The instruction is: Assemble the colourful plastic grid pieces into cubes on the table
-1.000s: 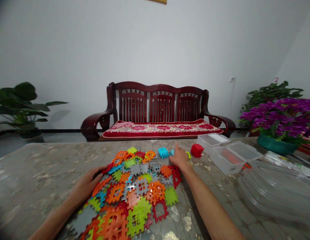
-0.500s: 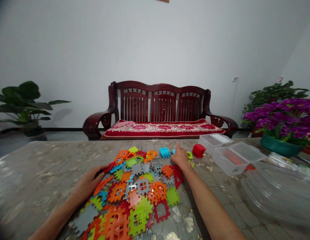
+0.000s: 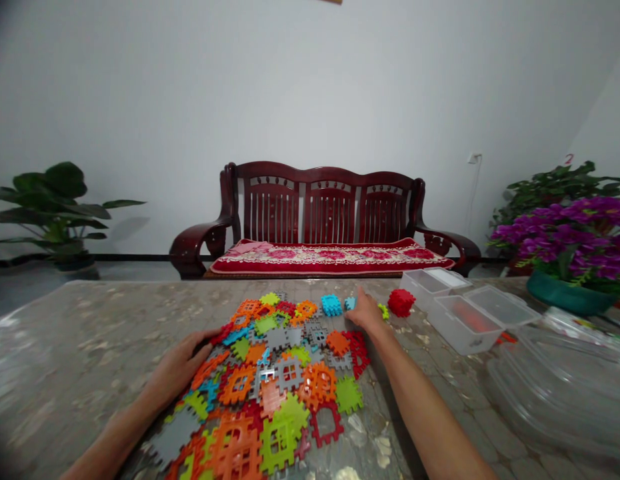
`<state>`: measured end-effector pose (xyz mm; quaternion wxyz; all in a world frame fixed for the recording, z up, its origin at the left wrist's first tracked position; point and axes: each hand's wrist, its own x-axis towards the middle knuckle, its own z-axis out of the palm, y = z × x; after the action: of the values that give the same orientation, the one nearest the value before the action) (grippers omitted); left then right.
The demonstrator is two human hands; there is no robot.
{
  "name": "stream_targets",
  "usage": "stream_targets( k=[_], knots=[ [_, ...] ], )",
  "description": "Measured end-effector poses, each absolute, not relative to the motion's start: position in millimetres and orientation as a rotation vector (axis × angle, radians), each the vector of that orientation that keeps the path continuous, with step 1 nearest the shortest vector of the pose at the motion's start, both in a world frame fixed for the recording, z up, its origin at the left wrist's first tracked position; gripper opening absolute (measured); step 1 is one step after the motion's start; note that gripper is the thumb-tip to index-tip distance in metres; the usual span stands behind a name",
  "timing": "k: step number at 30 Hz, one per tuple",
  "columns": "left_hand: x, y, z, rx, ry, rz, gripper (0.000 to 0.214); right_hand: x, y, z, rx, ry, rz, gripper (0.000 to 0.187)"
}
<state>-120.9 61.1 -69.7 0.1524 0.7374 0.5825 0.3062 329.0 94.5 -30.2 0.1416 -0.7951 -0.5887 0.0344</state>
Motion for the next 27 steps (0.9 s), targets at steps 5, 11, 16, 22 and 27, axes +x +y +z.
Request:
stream_targets(
  k=[5, 11, 16, 22, 27],
  knots=[
    [-121, 61, -70, 2.105, 1.671, 0.894, 0.045, 335, 94, -31, -2.289, -1.711, 0.191, 0.072],
    [-123, 63, -74, 2.123, 1.662, 0.879, 0.046, 347, 88, -28, -2.227, -1.633, 0.076, 0.067],
    [-122, 62, -72, 2.131, 1.684, 0.865, 0.048, 390, 67, -32, -2.203, -1.502, 0.066, 0.050],
    [-119, 60, -67, 2.104, 1.692, 0.894, 0.048, 407, 51, -50, -2.233, -1.674, 0.039, 0.050],
    [-119, 60, -67, 2.098, 1.691, 0.890, 0.048, 404, 48, -60, -2.121, -1.682, -0.008, 0.051]
  ],
)
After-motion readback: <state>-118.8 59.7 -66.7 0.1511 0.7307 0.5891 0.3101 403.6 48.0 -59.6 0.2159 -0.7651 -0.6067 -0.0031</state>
